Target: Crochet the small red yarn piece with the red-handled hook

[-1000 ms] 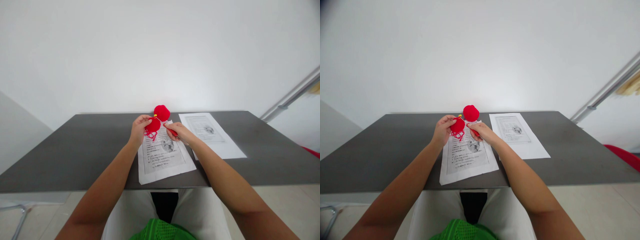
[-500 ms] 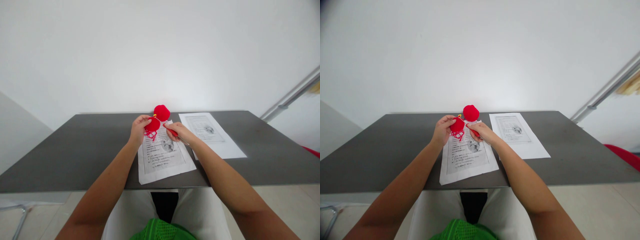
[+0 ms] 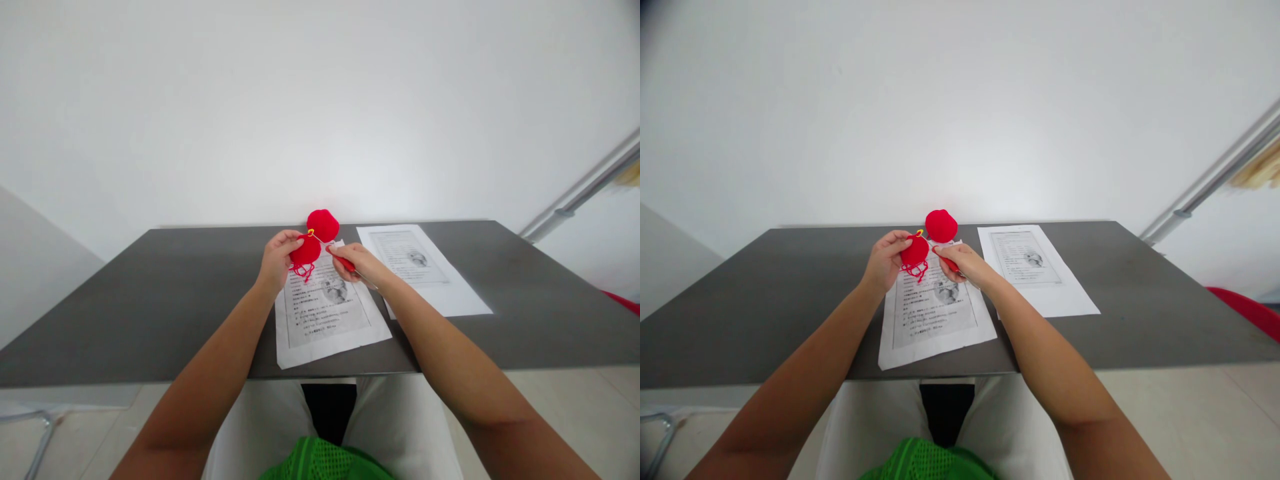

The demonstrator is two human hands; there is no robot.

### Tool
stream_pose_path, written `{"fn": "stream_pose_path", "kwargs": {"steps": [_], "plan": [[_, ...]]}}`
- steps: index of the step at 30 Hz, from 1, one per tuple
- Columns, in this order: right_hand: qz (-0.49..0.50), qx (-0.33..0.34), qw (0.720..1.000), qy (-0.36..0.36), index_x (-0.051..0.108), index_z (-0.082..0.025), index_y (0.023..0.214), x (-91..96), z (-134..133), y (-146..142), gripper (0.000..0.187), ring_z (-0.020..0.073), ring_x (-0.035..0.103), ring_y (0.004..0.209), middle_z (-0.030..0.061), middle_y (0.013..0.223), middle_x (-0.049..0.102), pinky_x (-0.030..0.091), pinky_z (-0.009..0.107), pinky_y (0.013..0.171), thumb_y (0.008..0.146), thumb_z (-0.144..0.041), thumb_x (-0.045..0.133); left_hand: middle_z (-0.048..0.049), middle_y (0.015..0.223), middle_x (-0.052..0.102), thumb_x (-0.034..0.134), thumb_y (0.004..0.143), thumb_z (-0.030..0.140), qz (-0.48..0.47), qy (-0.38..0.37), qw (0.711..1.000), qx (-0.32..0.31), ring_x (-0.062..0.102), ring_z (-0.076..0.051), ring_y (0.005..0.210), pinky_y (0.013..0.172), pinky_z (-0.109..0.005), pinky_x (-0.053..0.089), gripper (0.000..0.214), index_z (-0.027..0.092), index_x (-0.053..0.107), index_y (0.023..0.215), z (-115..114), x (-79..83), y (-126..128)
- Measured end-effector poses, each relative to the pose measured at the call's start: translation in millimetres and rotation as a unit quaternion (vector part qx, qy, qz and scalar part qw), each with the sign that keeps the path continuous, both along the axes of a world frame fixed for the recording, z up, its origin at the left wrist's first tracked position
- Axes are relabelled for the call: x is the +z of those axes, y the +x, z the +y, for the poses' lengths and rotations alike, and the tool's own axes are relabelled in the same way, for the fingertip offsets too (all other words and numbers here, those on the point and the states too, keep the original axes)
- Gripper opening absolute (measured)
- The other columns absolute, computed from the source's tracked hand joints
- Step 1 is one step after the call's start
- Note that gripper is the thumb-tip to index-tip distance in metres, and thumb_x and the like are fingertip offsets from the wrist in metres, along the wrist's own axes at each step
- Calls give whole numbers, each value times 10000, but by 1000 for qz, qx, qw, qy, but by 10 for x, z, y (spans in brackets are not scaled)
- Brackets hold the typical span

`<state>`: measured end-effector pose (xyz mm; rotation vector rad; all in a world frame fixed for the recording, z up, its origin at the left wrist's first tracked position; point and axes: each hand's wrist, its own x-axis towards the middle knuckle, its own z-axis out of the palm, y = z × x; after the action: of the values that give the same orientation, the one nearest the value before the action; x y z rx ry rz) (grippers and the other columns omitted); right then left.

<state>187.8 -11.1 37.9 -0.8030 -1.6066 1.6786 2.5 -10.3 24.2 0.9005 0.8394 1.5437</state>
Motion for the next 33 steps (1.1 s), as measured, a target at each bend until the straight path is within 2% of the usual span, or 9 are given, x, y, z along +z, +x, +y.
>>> {"fn": "stream_pose_path", "kwargs": {"steps": [5, 10, 17, 20, 24, 28, 31, 33], "plan": [[0, -1, 1000, 5, 460, -184, 405, 10, -2, -2, 568, 48, 273, 263, -48, 280, 374, 141, 215, 320, 876, -489, 548, 18, 665, 676, 777, 556, 180, 10, 1, 1000, -1, 607, -119, 601, 639, -253, 476, 194, 169, 655, 706, -8, 2, 5], [-29, 8, 999, 18, 471, -182, 407, -14, 26, -6, 573, 45, 274, 265, -55, 286, 382, 130, 204, 308, 842, -537, 589, 6, 685, 686, 766, 570, 202, 76, 35, 996, -1, 600, -126, 608, 618, -249, 459, 197, 175, 676, 744, -8, -15, 1], [-66, 28, 997, 14, 455, -176, 402, -17, 17, 12, 572, 38, 279, 270, -59, 286, 368, 146, 192, 309, 834, -512, 620, 7, 650, 681, 817, 604, 368, 133, 37, 990, -9, 570, -120, 560, 561, -241, 433, 257, 181, 686, 723, -34, -12, 34], [-65, 29, 997, -18, 483, -171, 428, -6, 27, 15, 567, 46, 295, 266, -39, 297, 411, 152, 190, 293, 859, -531, 564, 11, 629, 678, 842, 587, 393, 131, 36, 991, -13, 565, -112, 546, 550, -234, 433, 295, 177, 671, 695, -43, -5, 46], [18, 36, 997, -73, 597, -151, 574, -4, 83, 25, 532, 83, 381, 268, -1, 355, 514, 232, 208, 281, 858, -578, 455, 18, 598, 658, 856, 569, 377, 79, 25, 996, -17, 560, -104, 520, 539, -235, 446, 303, 174, 657, 675, -30, 3, 41], [162, -34, 986, -13, 629, -159, 799, -14, 75, 4, 228, 109, 512, 383, -12, 495, 631, 363, 210, 359, 713, -370, 618, 18, 609, 654, 844, 602, 349, 22, 33, 999, -14, 571, -95, 546, 587, -239, 468, 272, 170, 653, 673, -20, 0, 48], [177, -60, 982, 34, 615, -191, 975, -32, 11, -53, 380, 128, 614, 560, -17, 675, 704, 442, 219, 473, 614, -230, 726, 17, 627, 661, 841, 602, 348, 23, 39, 999, -4, 575, -100, 562, 602, -245, 468, 269, 174, 650, 673, -35, -13, 86], [155, -80, 983, 51, 605, -205, 1012, -50, -23, -96, 364, 126, 613, 578, -33, 645, 668, 437, 225, 496, 686, -304, 731, 17, 636, 666, 835, 605, 361, 41, 45, 998, 3, 575, -107, 564, 601, -251, 465, 273, 178, 644, 671, -49, -26, 116]]}}
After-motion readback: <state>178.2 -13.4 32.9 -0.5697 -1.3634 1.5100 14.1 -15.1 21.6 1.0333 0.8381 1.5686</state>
